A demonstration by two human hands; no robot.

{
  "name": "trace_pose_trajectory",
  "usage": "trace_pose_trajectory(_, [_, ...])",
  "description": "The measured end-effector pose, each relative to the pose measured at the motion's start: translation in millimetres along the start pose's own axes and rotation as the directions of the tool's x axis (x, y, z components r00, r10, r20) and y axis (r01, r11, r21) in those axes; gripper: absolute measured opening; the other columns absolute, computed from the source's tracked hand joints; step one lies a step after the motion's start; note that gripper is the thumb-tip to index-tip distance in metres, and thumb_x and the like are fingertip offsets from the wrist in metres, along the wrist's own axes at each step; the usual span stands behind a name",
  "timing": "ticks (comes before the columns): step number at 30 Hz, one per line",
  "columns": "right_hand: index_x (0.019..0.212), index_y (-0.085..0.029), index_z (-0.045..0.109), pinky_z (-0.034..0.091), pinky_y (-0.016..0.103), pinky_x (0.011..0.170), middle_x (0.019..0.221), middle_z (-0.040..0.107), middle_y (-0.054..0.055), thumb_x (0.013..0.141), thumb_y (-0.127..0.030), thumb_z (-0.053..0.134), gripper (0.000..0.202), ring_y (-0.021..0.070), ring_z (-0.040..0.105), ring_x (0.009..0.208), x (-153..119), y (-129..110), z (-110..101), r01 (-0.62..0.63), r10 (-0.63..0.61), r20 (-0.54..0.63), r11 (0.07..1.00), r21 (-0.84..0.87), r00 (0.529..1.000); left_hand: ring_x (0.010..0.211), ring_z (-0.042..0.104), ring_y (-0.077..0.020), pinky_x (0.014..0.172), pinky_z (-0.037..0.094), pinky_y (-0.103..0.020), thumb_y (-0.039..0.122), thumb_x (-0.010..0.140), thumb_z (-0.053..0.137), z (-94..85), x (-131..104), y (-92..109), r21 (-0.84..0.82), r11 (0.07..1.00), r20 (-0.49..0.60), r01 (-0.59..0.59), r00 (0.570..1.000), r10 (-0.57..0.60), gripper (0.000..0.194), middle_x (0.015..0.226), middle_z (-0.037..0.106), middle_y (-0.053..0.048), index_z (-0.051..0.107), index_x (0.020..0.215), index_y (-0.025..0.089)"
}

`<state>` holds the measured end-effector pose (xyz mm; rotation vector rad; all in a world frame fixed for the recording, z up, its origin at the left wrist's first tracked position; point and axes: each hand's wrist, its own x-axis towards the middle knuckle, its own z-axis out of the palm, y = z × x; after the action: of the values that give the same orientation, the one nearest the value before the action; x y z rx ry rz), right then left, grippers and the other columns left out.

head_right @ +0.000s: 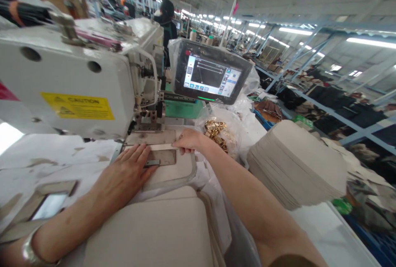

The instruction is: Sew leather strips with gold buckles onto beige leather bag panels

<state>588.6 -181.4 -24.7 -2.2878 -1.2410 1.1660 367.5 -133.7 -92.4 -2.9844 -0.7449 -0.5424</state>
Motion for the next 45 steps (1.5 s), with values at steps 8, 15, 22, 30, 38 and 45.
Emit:
trace_pose_trajectory(8, [0.047,-0.014,0.054,0.032,0.015,0.035,0.042,0.055,-0.002,0.083,-0.024,0.074,0.043,0.005,0.043,0.036,-6.6,0.2,4.8,-0.059,0.062,-0.021,0.992,0.111,0.998,0.125,0.058,-0.0407,0.109,0.044,-0.052,0.036,0.092,0.055,4.5,-0.3,-1.0,0.035,0.999,-0.037,-0.039,0.999,0.04,0.054,0.135,0.061,-0.028,0.059,0.129,-0.003])
trace_pose_trajectory(15, [0.061,-0.016,0.055,0.037,0.014,0.039,0.039,0.047,-0.007,0.08,-0.012,0.077,0.029,0.005,0.045,0.037,-5.3,-0.5,9.4,0.012,0.025,-0.275,0.991,0.132,0.961,0.125,0.058,-0.0412,0.108,0.043,-0.052,0.037,0.093,0.051,4.6,0.1,-1.2,0.035,0.998,-0.041,-0.045,0.998,0.047,0.053,0.135,0.06,-0.029,0.058,0.128,-0.003])
trace_pose_trajectory(22, [0.063,-0.013,0.054,0.053,0.018,0.054,0.053,0.057,-0.003,0.081,0.0,0.073,0.029,0.0076,0.056,0.05,-8.8,9.2,7.8,0.011,0.023,-0.041,0.733,0.68,0.999,0.127,0.057,-0.0399,0.109,0.042,-0.05,0.038,0.095,0.045,2.0,1.1,0.5,0.021,0.999,-0.035,-0.044,0.998,0.045,0.054,0.135,0.06,-0.029,0.057,0.128,-0.002])
trace_pose_trajectory(30, [0.063,-0.012,0.056,0.048,0.017,0.05,0.049,0.056,-0.003,0.087,0.004,0.063,0.03,0.0079,0.052,0.047,-9.6,10.7,10.7,-0.04,0.083,-0.029,0.717,0.696,0.996,0.129,0.053,-0.0408,0.11,0.039,-0.053,0.038,0.095,0.04,2.8,-1.1,-1.0,-0.039,0.999,-0.02,-0.033,0.999,0.032,0.055,0.137,0.056,-0.031,0.055,0.13,-0.003])
trace_pose_trajectory(38, [0.064,-0.012,0.054,0.054,0.02,0.054,0.05,0.059,-0.002,0.083,0.007,0.066,0.029,0.0086,0.055,0.046,-13.9,7.1,13.4,-0.013,0.1,-0.083,0.712,0.702,0.992,0.124,0.056,-0.0417,0.104,0.045,-0.052,0.038,0.096,0.038,4.2,0.5,-0.6,0.028,0.997,-0.062,-0.074,0.995,0.075,0.055,0.13,0.061,-0.03,0.056,0.126,-0.004])
trace_pose_trajectory(45, [0.067,-0.01,0.058,0.054,0.018,0.052,0.049,0.058,-0.002,0.087,0.007,0.06,0.026,0.0077,0.056,0.044,-12.5,7.6,18.3,0.006,0.106,-0.129,0.752,0.659,0.986,0.123,0.057,-0.0415,0.105,0.045,-0.05,0.038,0.096,0.041,3.9,0.2,-0.7,0.04,0.997,-0.068,-0.073,0.995,0.075,0.054,0.132,0.06,-0.029,0.057,0.126,-0.004])
